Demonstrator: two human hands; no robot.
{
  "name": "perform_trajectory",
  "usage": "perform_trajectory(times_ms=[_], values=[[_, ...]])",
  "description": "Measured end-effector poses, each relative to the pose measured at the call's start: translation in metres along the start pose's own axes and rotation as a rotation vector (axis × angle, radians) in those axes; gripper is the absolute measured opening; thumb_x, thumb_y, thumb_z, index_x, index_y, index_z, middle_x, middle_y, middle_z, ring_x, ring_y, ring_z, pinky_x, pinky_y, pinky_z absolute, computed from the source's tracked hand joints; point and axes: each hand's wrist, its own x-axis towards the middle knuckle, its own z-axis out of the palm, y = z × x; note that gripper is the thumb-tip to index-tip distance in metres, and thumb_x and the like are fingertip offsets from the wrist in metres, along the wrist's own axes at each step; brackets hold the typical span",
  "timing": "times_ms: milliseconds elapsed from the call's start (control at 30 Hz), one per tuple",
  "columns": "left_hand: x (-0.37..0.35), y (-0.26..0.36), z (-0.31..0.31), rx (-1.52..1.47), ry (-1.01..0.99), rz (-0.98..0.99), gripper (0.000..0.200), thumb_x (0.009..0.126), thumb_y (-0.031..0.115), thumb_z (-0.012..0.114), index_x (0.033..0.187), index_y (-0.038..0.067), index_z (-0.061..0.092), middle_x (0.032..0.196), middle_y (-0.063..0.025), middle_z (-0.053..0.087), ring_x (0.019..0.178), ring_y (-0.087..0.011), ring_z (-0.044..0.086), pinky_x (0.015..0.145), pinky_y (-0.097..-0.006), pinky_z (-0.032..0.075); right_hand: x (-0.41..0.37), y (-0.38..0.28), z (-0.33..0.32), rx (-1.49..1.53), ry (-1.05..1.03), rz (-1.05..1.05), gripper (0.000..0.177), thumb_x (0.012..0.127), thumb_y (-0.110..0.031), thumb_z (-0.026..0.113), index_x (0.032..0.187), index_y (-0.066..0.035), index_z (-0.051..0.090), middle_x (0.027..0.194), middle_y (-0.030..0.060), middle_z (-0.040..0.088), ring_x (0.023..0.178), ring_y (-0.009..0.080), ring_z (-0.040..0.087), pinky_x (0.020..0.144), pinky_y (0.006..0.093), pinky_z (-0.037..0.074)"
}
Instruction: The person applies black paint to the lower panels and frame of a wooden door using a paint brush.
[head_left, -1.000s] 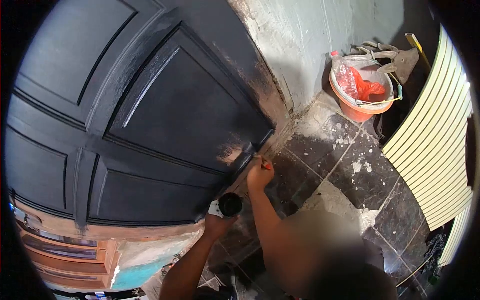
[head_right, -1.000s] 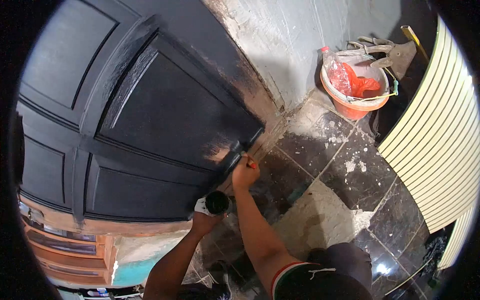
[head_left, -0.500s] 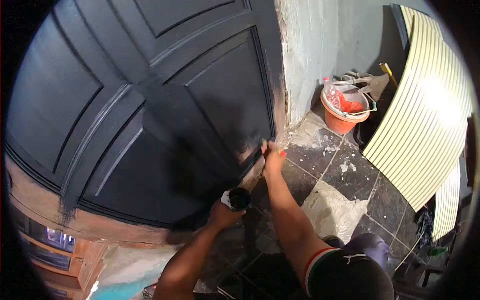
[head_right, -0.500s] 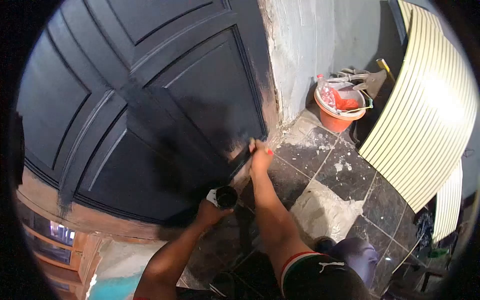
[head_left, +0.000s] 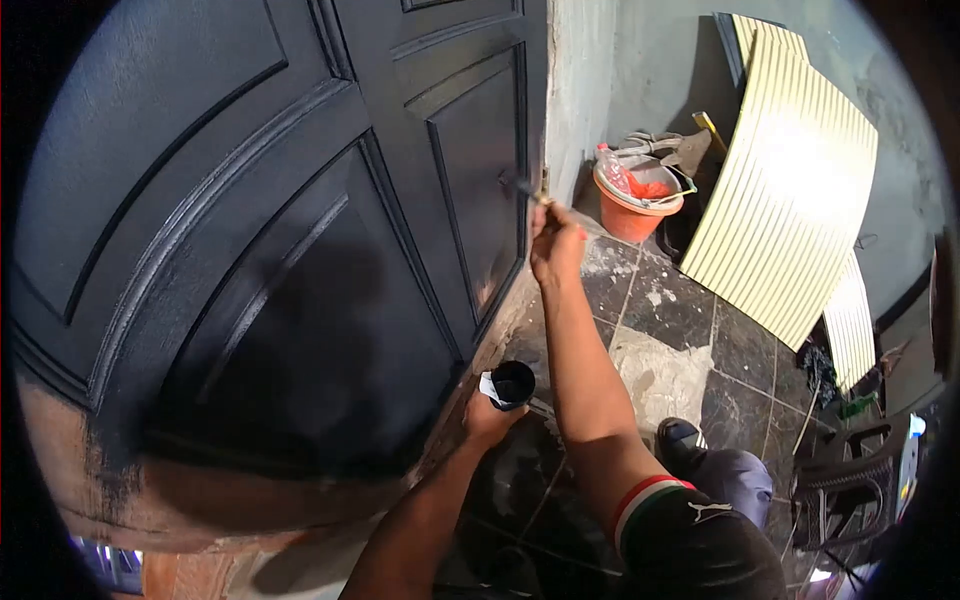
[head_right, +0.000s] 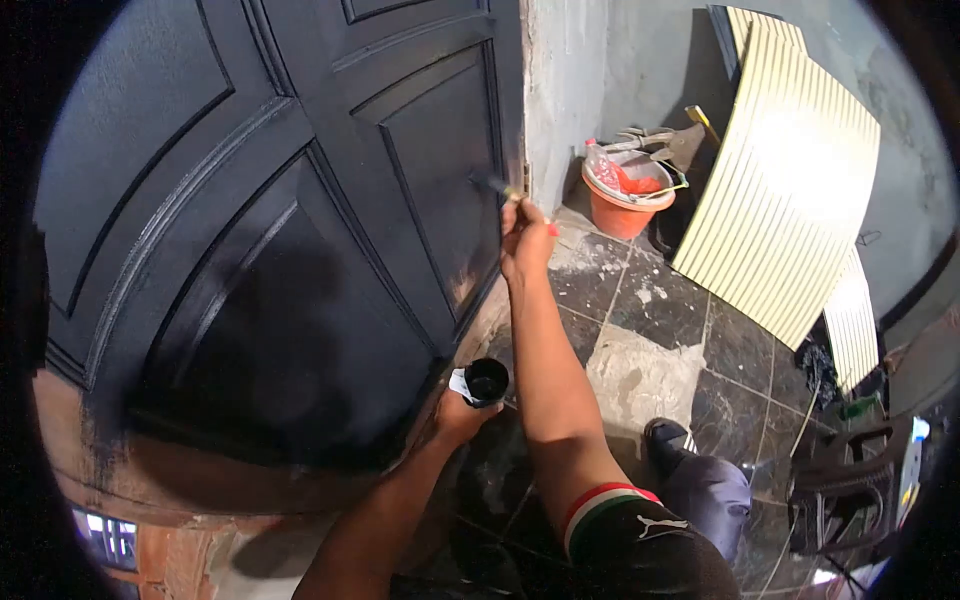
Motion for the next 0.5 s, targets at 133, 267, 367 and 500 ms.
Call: perform_trajectory(times_ms=[133, 267, 367, 500], values=[[0.007, -0.03, 0.004, -0.066, -0.063, 0.087, 0.058, 0.078, 0.014, 0.089, 0.129, 0.008, 0.062, 0.126, -0.0113, 0.072, 0.116, -0.0302, 0.068, 0.101, -0.043, 0.052, 0.039, 0.075, -0.158, -0.55, 0.407, 0.036, 0.021, 0.094, -0.014, 0.063, 0.107, 0.001, 0.066, 0.094, 0.0166, 0.073, 0.083, 0.031, 0.072, 0.08, 0.0392, 0.058], [0.028, -0.044, 0.01, 0.068, -0.118, 0.153, 0.056, 0.08, 0.013, 0.087, 0.13, 0.008, 0.063, 0.125, -0.0106, 0.072, 0.115, -0.0281, 0.068, 0.1, -0.0423, 0.052, 0.014, 0.068, -0.183, -1.591, 0.5, -0.028, 0.025, 0.085, -0.02, 0.066, 0.088, 0.005, 0.069, 0.083, 0.02, 0.071, 0.076, 0.0306, 0.07, 0.07, 0.0456, 0.054], [0.025, -0.043, 0.015, -0.05, -0.011, 0.083, 0.064, 0.074, 0.019, 0.092, 0.131, 0.01, 0.064, 0.127, -0.0121, 0.072, 0.119, -0.0316, 0.068, 0.103, -0.0439, 0.052, 0.022, 0.056, -0.09, -1.405, 0.41, -0.139, 0.034, 0.087, -0.026, 0.061, 0.088, 0.005, 0.074, 0.092, 0.0274, 0.075, 0.098, 0.038, 0.075, 0.081, 0.0503, 0.056], [0.024, -0.038, 0.013, 0.055, 0.102, 0.082, 0.069, 0.071, 0.024, 0.095, 0.131, 0.01, 0.064, 0.127, -0.0133, 0.072, 0.12, -0.0346, 0.066, 0.104, -0.045, 0.051, -0.01, -0.017, 0.069, -0.805, 0.014, -0.266, 0.023, 0.093, -0.012, 0.053, 0.094, 0.004, 0.07, 0.077, 0.0126, 0.069, 0.067, 0.0224, 0.064, 0.061, 0.0355, 0.048]])
